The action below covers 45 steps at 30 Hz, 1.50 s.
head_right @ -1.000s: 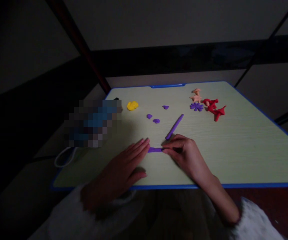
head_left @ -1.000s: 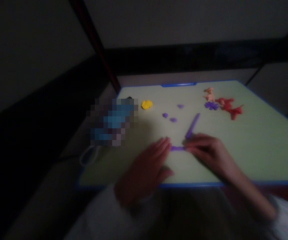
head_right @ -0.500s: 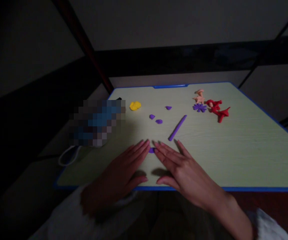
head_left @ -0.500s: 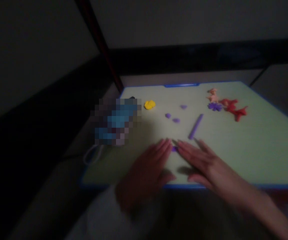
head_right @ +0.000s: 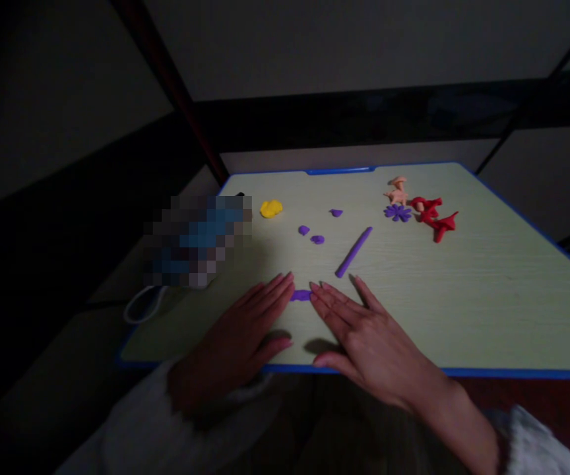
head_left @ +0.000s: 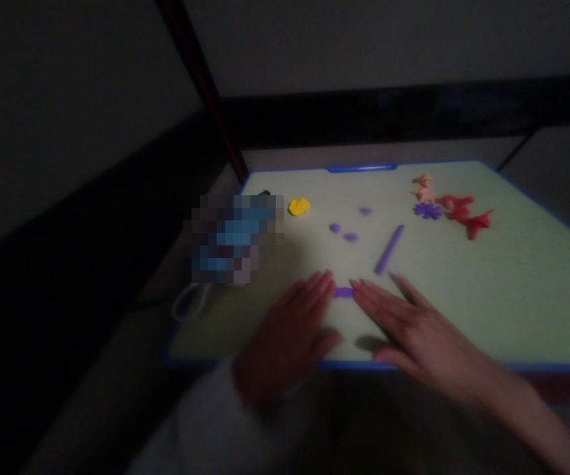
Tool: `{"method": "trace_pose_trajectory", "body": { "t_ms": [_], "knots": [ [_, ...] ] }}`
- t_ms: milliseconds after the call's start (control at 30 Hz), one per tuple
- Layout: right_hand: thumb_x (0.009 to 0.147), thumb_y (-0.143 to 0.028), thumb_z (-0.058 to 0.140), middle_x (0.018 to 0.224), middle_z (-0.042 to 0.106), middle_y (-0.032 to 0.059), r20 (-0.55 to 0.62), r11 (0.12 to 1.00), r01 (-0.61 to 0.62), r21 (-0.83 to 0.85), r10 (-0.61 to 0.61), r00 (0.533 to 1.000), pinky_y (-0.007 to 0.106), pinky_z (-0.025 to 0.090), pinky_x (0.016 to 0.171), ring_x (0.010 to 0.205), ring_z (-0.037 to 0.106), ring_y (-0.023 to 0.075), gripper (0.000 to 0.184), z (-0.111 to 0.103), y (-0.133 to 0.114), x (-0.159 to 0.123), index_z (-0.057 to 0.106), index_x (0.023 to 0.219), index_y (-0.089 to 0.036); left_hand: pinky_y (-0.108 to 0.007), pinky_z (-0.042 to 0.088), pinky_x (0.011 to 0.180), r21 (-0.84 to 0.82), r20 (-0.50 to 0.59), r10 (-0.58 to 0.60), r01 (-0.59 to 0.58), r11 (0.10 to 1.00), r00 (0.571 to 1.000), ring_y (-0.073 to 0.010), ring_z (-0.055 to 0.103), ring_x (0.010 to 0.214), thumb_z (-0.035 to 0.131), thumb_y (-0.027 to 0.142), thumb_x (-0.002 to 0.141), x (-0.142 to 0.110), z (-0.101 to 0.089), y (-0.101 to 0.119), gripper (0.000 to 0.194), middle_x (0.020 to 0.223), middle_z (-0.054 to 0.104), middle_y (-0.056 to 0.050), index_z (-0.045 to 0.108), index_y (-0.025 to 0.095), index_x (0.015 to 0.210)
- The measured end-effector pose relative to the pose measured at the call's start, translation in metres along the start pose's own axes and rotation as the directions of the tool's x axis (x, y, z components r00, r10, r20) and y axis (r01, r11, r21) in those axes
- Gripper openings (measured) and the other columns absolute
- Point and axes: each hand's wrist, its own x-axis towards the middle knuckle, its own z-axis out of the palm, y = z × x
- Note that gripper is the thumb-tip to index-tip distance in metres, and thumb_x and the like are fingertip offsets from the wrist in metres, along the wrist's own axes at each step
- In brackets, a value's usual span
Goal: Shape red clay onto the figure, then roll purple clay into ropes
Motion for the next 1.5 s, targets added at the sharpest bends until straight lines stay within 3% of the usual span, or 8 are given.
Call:
{"method": "trace_pose_trajectory", "body": {
  "t_ms": [100, 267, 500, 633, 767, 933, 1300, 1500],
  "knots": [
    [0.089, -0.053, 0.040, 0.150, 0.024, 0.0119, -0.031, 1.000, -0.006, 0.014, 0.007, 1.000, 0.058, 0.015, 0.111, 0.137, 0.028, 0.0251, 0.075, -0.001, -0.002, 0.004, 0.008, 0.147, -0.017, -0.041, 0.024, 0.113, -0.007, -0.037, 0.010, -0.010, 1.000, 0.999, -0.0212, 0.014, 0.141, 0.034, 0.052, 0.090, -0.001, 0.001, -0.002, 0.072, 0.151, 0.020, -0.017, 0.018, 0.005, 0.143],
    [0.088, -0.057, 0.039, 0.150, 0.023, 0.0110, -0.047, 0.999, -0.009, 0.043, 0.011, 0.999, 0.061, 0.015, 0.109, 0.138, 0.025, 0.0274, 0.076, 0.001, -0.008, 0.019, 0.007, 0.147, -0.019, -0.042, 0.024, 0.113, -0.020, -0.052, 0.003, -0.004, 1.000, 0.999, -0.0221, 0.014, 0.141, 0.036, 0.052, 0.089, -0.001, 0.003, -0.001, 0.070, 0.150, 0.023, -0.017, 0.026, 0.005, 0.140],
    [0.087, -0.059, 0.037, 0.151, 0.021, 0.0110, -0.008, 1.000, 0.010, -0.018, -0.011, 1.000, 0.063, 0.018, 0.107, 0.139, 0.023, 0.0286, 0.074, 0.003, -0.008, 0.024, 0.015, 0.145, -0.018, -0.045, 0.025, 0.113, -0.034, -0.061, 0.005, -0.007, 0.999, 0.998, -0.0242, 0.014, 0.141, 0.038, 0.051, 0.089, -0.001, 0.004, 0.001, 0.068, 0.150, 0.023, -0.018, 0.029, 0.006, 0.139],
    [0.086, -0.060, 0.040, 0.152, 0.020, 0.0105, -0.053, 1.000, -0.004, -0.025, 0.002, 0.999, 0.063, 0.021, 0.106, 0.139, 0.023, 0.0293, 0.074, 0.003, -0.005, 0.021, 0.019, 0.145, -0.019, -0.044, 0.029, 0.112, -0.034, -0.120, -0.016, 0.012, 0.999, 0.993, -0.0254, 0.015, 0.141, 0.038, 0.048, 0.090, -0.004, 0.005, 0.002, 0.069, 0.150, 0.023, -0.021, 0.026, 0.002, 0.139],
    [0.087, -0.056, 0.043, 0.151, 0.022, 0.0110, -0.103, 1.000, -0.013, -0.019, 0.011, 0.995, 0.063, 0.019, 0.106, 0.138, 0.023, 0.0305, 0.069, 0.005, -0.005, 0.020, 0.025, 0.143, -0.020, -0.044, 0.032, 0.110, -0.037, -0.140, -0.046, 0.041, 0.998, 0.989, -0.0259, 0.021, 0.139, 0.040, 0.042, 0.091, -0.007, 0.003, 0.002, 0.058, 0.148, 0.027, -0.021, 0.036, 0.004, 0.134],
    [0.087, -0.056, 0.042, 0.151, 0.022, 0.0101, -0.078, 1.000, 0.006, -0.024, -0.008, 0.997, 0.063, 0.022, 0.105, 0.139, 0.023, 0.0301, 0.069, 0.005, -0.006, 0.020, 0.025, 0.143, -0.020, -0.047, 0.032, 0.109, -0.018, -0.126, 0.013, -0.015, 1.000, 0.992, -0.0275, 0.025, 0.138, 0.047, 0.041, 0.088, -0.006, 0.001, 0.003, 0.058, 0.146, 0.031, -0.021, 0.039, 0.004, 0.132],
    [0.087, -0.056, 0.042, 0.151, 0.023, 0.0094, -0.081, 0.998, 0.000, -0.067, -0.006, 0.997, 0.062, 0.023, 0.106, 0.139, 0.023, 0.0297, 0.067, 0.003, -0.006, 0.021, 0.030, 0.141, -0.017, -0.049, 0.031, 0.110, 0.032, -0.131, 0.106, -0.103, 0.994, 0.986, -0.0292, 0.018, 0.140, 0.041, 0.045, 0.090, -0.005, 0.001, 0.004, 0.054, 0.147, 0.028, -0.022, 0.045, 0.006, 0.127],
    [0.086, -0.054, 0.046, 0.151, 0.024, 0.0090, -0.146, 0.998, -0.013, -0.060, 0.004, 0.989, 0.063, 0.020, 0.106, 0.138, 0.023, 0.0310, 0.063, 0.003, -0.006, 0.018, 0.036, 0.139, -0.020, -0.050, 0.031, 0.110, 0.020, -0.156, 0.100, -0.098, 0.995, 0.983, -0.0295, 0.019, 0.139, 0.044, 0.041, 0.089, -0.006, -0.001, 0.004, 0.050, 0.146, 0.030, -0.022, 0.046, 0.006, 0.126]
  ]
}}
